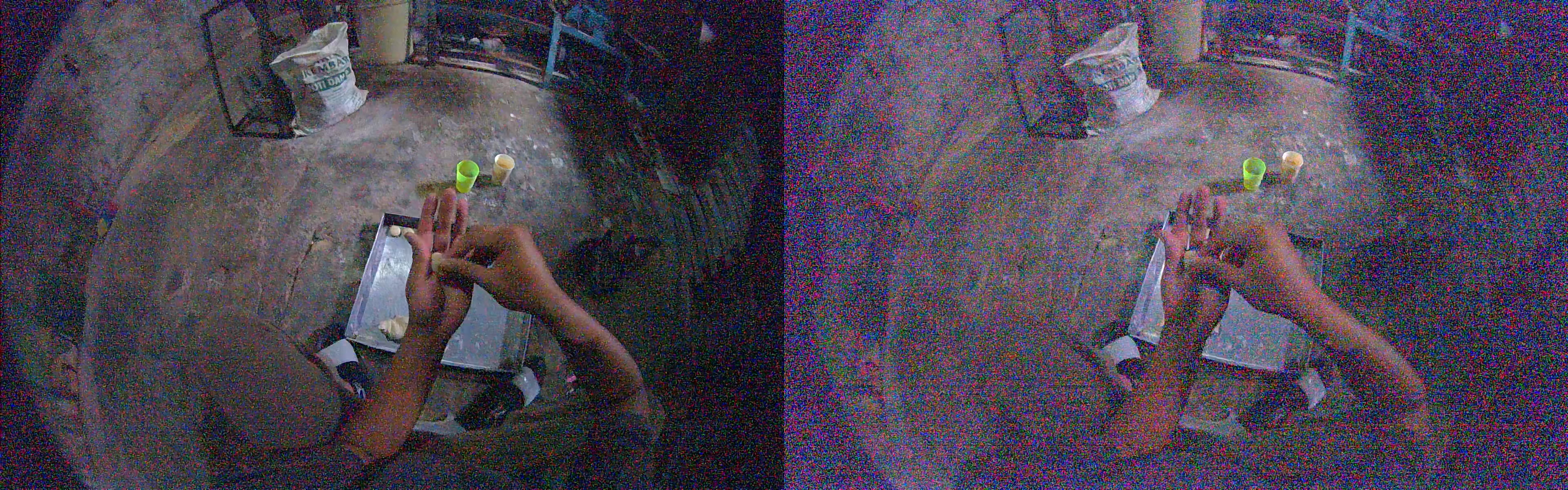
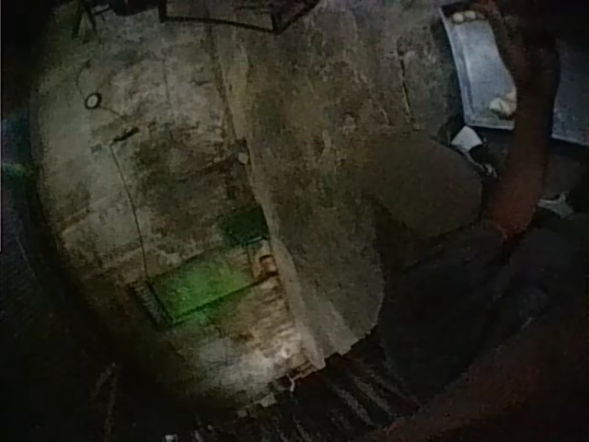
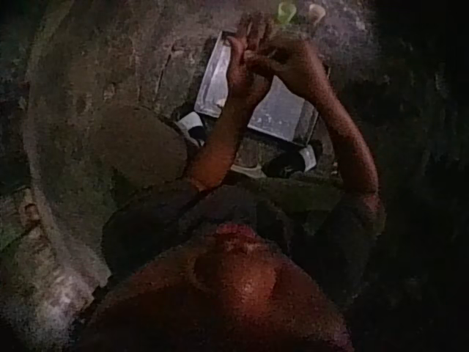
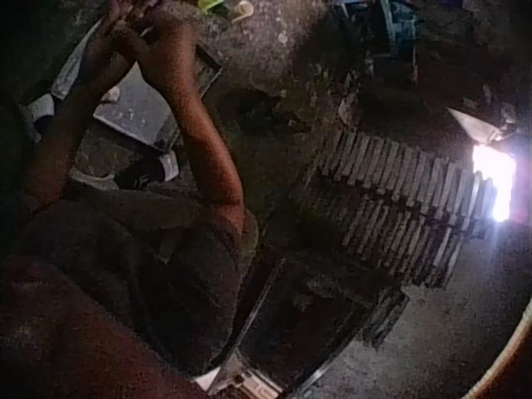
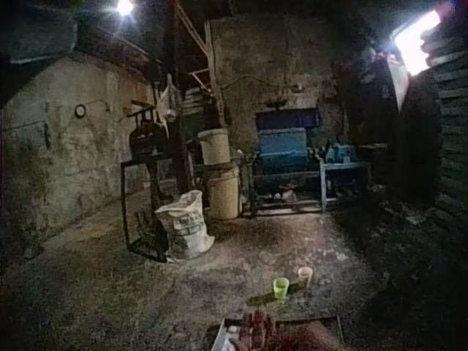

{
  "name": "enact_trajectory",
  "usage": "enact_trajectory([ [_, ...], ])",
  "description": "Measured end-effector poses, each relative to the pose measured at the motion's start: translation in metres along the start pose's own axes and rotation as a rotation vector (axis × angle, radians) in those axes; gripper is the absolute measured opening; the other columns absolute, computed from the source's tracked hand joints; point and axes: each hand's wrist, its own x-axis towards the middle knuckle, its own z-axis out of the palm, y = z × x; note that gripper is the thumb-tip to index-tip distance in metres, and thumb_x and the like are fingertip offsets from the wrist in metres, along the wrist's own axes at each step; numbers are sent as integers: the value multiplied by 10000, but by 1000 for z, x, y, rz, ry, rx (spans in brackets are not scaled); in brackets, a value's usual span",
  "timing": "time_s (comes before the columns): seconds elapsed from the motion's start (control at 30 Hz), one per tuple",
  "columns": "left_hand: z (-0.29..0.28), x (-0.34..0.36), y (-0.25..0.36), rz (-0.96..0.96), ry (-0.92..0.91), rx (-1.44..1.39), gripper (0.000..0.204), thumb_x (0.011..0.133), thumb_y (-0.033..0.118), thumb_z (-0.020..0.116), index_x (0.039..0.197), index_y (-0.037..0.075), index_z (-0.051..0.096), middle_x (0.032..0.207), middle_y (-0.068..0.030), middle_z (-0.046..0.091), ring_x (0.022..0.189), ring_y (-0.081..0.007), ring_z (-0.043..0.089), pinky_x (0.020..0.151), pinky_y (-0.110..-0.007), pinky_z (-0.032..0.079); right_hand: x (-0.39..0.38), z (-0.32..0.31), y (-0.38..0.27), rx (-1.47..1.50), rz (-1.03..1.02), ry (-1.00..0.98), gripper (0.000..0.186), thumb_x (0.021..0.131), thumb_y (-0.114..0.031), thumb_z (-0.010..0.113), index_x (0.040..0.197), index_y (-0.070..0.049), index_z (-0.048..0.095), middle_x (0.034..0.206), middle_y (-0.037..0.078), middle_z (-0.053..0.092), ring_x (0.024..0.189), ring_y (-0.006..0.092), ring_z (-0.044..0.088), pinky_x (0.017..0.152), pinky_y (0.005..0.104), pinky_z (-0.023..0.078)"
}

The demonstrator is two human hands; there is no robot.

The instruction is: The person shapes small pieces of dough by hand, rolling them into spheres and placing them onto a metal baking tray.

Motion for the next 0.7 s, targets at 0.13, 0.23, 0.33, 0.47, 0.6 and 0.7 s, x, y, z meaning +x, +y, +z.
enact_trajectory([
  [0.13, 1, 2, 4, 18, 47, 34, 599, 1033, 454, 324, 1532, 137, 228, 1595, -75, 245, 1484, -265, 181, 1204, -448, 193, 5, 1, 6, 97, 56, 3, 164, 872, -149, 738, 921, 6, 714, 854, 86, 728, 785, 143, 691, 737, 311, 559],
  [0.23, 3, 2, 0, 6, 15, 47, 615, 1038, 465, 295, 1531, 105, 227, 1594, -107, 239, 1481, -275, 186, 1204, -437, 191, 3, 3, 4, 135, -27, 20, 176, 881, -140, 728, 957, 17, 711, 875, 92, 732, 810, 152, 696, 757, 316, 559],
  [0.33, -3, 0, -1, 14, 0, 151, 645, 1040, 486, 251, 1532, 70, 218, 1592, -140, 232, 1479, -285, 190, 1206, -424, 177, 3, 8, 13, 174, 10, -23, 203, 884, -140, 726, 1002, 23, 703, 897, 100, 733, 827, 155, 696, 775, 321, 558],
  [0.47, -8, -2, 0, 38, 5, 206, 686, 1029, 523, 247, 1538, 66, 199, 1594, -153, 220, 1474, -297, 203, 1202, -423, 180, 6, 10, 22, 195, 110, -36, 229, 877, -138, 731, 1028, 30, 695, 915, 105, 733, 834, 152, 691, 788, 320, 554],
  [0.6, -5, -2, -3, 41, 28, 274, 720, 1012, 553, 295, 1540, 75, 196, 1598, -159, 206, 1464, -304, 227, 1187, -434, 232, 2, 6, 18, 188, 56, -73, 252, 884, -168, 727, 1035, 31, 695, 905, 101, 731, 836, 147, 683, 783, 311, 550],
  [0.7, -3, -2, -3, 42, 23, 256, 682, 1033, 518, 269, 1529, 51, 224, 1578, -148, 263, 1455, -280, 253, 1180, -416, 237, 0, 7, 19, 219, 29, -27, 272, 894, -200, 720, 1037, 30, 695, 904, 97, 729, 830, 146, 680, 774, 302, 548],
])
